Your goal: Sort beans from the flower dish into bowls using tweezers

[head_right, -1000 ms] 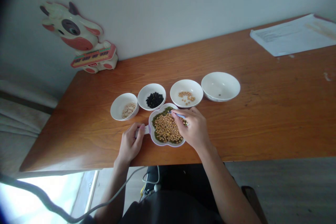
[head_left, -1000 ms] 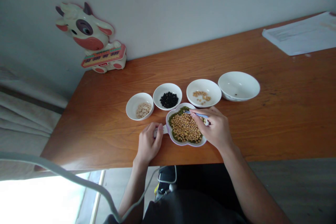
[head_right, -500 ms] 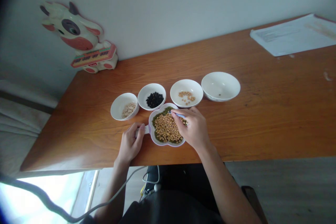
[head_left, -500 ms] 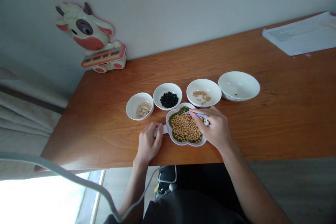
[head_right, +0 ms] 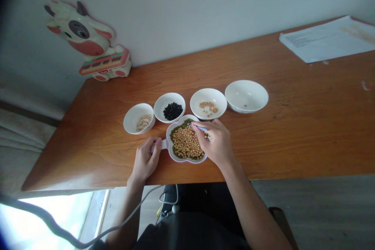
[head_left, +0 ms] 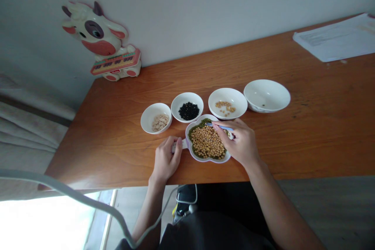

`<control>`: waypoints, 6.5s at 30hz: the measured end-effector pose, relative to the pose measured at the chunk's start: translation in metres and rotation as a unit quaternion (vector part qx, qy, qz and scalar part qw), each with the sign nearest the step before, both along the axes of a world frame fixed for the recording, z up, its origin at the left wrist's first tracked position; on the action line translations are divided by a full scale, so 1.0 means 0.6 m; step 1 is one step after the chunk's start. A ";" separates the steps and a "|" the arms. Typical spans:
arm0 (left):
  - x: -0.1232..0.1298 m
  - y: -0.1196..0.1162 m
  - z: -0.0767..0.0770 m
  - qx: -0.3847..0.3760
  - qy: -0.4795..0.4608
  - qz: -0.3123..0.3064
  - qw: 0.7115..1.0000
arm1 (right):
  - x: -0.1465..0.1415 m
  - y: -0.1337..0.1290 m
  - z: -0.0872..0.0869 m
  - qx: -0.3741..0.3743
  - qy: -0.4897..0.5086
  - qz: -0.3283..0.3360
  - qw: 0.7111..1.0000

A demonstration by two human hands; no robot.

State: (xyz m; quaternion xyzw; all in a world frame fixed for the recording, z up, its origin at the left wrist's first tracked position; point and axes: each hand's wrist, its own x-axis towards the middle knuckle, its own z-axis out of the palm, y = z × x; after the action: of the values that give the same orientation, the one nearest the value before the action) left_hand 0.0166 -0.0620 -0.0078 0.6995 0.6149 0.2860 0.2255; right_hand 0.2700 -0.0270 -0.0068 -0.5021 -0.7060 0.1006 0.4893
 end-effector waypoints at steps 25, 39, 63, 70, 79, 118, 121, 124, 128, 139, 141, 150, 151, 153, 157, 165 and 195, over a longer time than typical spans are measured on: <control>0.002 0.001 0.003 0.003 0.003 0.005 1.000 | 0.011 -0.011 0.003 0.102 0.025 -0.081 0.991; 0.001 0.000 0.002 0.002 0.002 0.004 1.000 | 0.004 -0.008 -0.005 0.025 -0.010 0.019 0.999; 0.000 -0.003 0.001 0.002 -0.004 0.001 1.000 | 0.013 -0.015 0.003 0.151 0.026 -0.081 0.985; 0.000 0.000 0.000 0.001 -0.004 0.001 1.000 | 0.022 -0.011 0.002 0.149 0.031 -0.162 0.975; 0.000 0.000 -0.002 0.003 0.001 0.001 1.000 | 0.022 -0.010 -0.002 0.126 0.040 -0.118 0.984; 0.002 -0.001 0.002 0.002 0.006 0.005 1.000 | 0.022 -0.012 -0.002 0.123 0.065 -0.158 0.978; 0.001 -0.002 0.001 0.003 0.006 0.004 1.000 | 0.021 -0.009 -0.003 0.106 0.067 -0.162 0.979; 0.001 -0.001 0.002 0.004 0.006 0.004 1.000 | 0.019 -0.009 -0.003 0.096 0.071 -0.162 0.980; 0.001 -0.001 0.002 0.003 0.005 0.005 1.000 | 0.016 -0.013 -0.002 0.086 0.070 -0.132 0.985; 0.001 0.000 0.000 0.003 0.005 0.006 1.000 | 0.017 -0.013 -0.005 0.040 -0.009 -0.035 0.999; 0.001 0.000 0.001 0.004 0.004 0.005 1.000 | 0.018 -0.012 -0.007 0.032 -0.017 -0.027 0.999; 0.001 -0.001 0.002 0.004 0.002 0.004 1.000 | 0.016 -0.011 -0.008 0.016 -0.020 -0.017 1.000; 0.001 -0.001 0.002 0.004 0.002 0.004 1.000 | 0.016 -0.012 -0.008 0.014 -0.020 -0.016 1.000; 0.001 -0.002 0.003 0.005 0.002 0.004 1.000 | 0.016 -0.012 -0.007 0.014 -0.019 -0.013 1.000; 0.002 -0.001 0.002 0.006 0.001 0.003 1.000 | 0.016 -0.012 -0.007 0.015 -0.020 -0.005 1.000; 0.002 0.000 0.000 0.009 0.001 0.002 1.000 | 0.016 -0.010 -0.007 0.019 -0.017 0.000 1.000; 0.000 -0.001 -0.001 0.005 0.003 0.002 1.000 | 0.016 -0.011 -0.010 0.042 -0.008 -0.015 0.999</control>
State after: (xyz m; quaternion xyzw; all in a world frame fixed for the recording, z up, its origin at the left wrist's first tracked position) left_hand 0.0165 -0.0626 -0.0085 0.7004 0.6153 0.2876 0.2193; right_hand 0.2796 -0.0338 -0.0126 -0.4924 -0.7059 0.0593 0.5057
